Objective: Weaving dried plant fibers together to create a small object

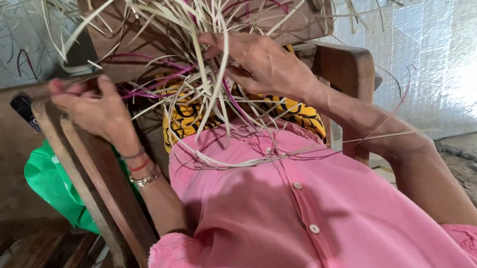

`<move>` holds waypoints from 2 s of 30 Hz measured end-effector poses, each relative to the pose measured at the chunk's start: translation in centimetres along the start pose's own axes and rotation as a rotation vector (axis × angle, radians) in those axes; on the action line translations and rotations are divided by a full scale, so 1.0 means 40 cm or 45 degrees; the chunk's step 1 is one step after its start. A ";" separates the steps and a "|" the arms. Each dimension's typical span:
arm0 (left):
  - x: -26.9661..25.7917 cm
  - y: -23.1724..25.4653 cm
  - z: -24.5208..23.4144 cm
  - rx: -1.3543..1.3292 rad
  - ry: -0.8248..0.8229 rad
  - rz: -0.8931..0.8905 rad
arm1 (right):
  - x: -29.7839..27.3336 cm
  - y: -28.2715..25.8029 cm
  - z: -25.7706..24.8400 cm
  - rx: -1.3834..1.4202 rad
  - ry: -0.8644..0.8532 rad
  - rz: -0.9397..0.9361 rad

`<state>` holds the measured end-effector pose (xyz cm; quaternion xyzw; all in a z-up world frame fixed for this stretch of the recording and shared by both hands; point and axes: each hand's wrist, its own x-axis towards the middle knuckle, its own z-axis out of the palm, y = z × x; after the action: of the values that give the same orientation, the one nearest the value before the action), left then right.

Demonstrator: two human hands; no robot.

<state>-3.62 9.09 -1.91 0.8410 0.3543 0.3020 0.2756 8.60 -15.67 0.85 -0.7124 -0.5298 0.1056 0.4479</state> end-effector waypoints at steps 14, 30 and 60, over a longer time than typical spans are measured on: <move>-0.097 0.200 0.053 -0.315 -1.045 0.278 | 0.059 -0.067 -0.027 0.321 0.086 0.072; -0.138 0.244 0.046 -0.333 -1.064 -0.269 | 0.027 -0.047 0.034 -0.428 -0.075 0.203; -0.229 -0.020 0.051 -0.283 -1.275 0.042 | -0.068 -0.105 0.198 -0.158 -0.046 0.067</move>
<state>-7.71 2.08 -6.66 0.8537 0.1312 -0.0977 0.4944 -0.27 -13.66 -1.46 -0.7504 -0.5245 0.0970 0.3903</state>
